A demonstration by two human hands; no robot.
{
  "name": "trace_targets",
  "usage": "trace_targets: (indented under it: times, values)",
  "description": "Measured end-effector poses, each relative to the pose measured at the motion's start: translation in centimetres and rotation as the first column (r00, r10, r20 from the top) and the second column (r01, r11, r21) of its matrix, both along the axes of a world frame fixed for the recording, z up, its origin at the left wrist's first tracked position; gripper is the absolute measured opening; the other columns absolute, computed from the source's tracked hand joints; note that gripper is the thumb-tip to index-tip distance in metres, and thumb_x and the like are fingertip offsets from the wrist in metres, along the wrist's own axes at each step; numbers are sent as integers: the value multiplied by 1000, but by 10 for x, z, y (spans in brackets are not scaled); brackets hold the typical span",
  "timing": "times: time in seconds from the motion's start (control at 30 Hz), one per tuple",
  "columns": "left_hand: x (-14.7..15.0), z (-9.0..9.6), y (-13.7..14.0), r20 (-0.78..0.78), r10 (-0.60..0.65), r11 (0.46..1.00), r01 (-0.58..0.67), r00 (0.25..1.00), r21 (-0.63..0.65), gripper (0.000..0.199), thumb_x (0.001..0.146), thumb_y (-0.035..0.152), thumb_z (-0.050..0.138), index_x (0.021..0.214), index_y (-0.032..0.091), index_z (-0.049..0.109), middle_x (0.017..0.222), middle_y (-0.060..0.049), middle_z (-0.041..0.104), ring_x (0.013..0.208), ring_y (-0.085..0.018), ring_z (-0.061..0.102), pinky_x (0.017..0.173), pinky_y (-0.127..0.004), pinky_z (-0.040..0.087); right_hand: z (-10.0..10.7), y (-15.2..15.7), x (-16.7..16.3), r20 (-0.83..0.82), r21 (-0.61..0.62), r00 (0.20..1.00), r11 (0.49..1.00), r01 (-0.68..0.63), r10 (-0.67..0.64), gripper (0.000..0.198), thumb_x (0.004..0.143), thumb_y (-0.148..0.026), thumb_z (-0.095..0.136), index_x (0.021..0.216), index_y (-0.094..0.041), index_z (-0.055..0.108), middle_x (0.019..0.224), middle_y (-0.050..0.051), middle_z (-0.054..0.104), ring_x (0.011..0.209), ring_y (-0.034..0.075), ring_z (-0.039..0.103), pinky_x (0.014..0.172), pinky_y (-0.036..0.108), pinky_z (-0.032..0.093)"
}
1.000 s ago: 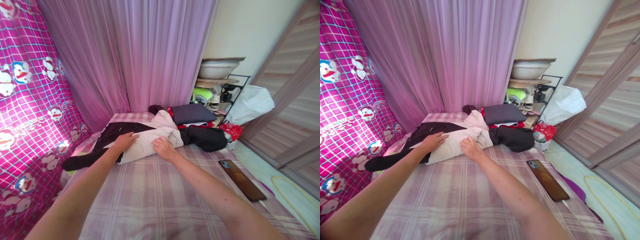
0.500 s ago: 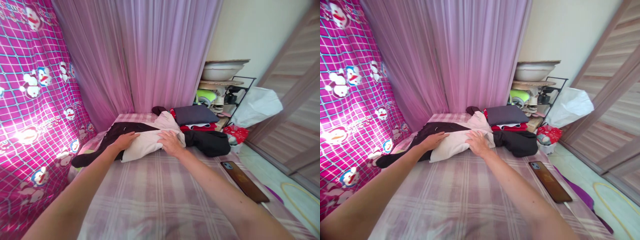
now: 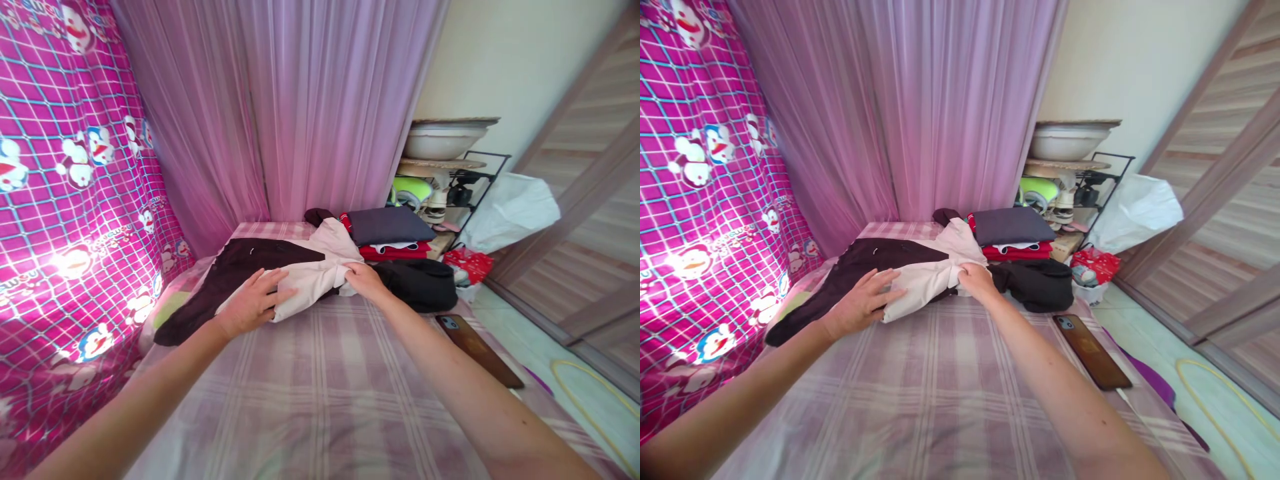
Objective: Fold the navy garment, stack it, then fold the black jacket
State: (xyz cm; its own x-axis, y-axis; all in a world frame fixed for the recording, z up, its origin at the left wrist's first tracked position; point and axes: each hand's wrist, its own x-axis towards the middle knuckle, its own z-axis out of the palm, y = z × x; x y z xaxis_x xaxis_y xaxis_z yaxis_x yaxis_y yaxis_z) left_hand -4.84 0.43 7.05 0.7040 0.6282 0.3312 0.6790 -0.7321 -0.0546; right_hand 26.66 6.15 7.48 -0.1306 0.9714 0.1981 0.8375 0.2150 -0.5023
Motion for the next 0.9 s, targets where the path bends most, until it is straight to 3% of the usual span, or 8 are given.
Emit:
trace_targets:
  times: [0.1,0.17,0.3,0.47,0.6,0.67,0.8,0.9]
  values:
    - [4,5,-7,-41,-135,991,135,990,-7,39,94,18,46,125,36,61,144,-1,54,140,-22,40,119,-51,18,6,-11,5,46,45,998,998,-35,33,38,80,-12,48,109,-21,72,111,5,72,103,22,65,89,31,49]
    - [5,7,-7,53,-164,985,166,985,-48,38,94,16,43,121,32,64,136,0,61,134,-19,48,119,-48,21,6,-21,12,138,151,988,984,-96,75,46,78,-8,52,119,-21,67,123,7,68,113,24,60,96,35,47]
    - [12,12,-5,409,-18,972,111,912,-205,34,91,24,44,117,24,65,126,-5,68,117,-18,61,109,-39,39,-3,-47,27,410,405,905,867,-290,111,66,78,-12,62,142,-18,47,144,17,50,131,31,45,103,47,41]
    - [31,26,3,738,338,898,35,584,-438,37,82,45,54,103,17,67,102,-7,73,93,-20,68,84,-32,53,-14,-69,31,490,604,872,714,-354,18,74,80,-20,69,147,-20,37,151,20,39,139,34,35,108,51,33]
    - [38,47,11,805,455,853,73,381,-517,39,72,49,66,97,18,69,97,-5,74,91,-20,67,81,-32,54,-11,-64,29,423,651,905,711,-266,-48,77,82,-23,67,150,-19,30,153,22,34,141,34,32,106,51,34]
    - [39,62,14,787,532,788,156,313,-595,41,68,49,70,96,20,70,94,-4,75,89,-21,68,79,-33,55,-4,-58,28,392,676,918,697,-239,-65,80,83,-24,66,152,-19,26,155,22,31,141,35,31,106,53,34]
    - [39,88,17,700,652,628,309,292,-714,40,65,46,75,97,22,72,99,-6,76,91,-25,71,80,-36,58,19,-51,20,348,739,937,618,-267,-13,76,83,-23,62,151,-22,30,158,19,26,143,35,27,107,56,31]
    - [39,95,20,600,672,496,338,433,-800,38,73,51,68,95,21,74,101,-9,76,95,-29,71,83,-42,58,39,-55,7,339,707,937,633,-315,87,59,84,-22,57,142,-27,47,157,13,31,143,33,28,109,55,29]
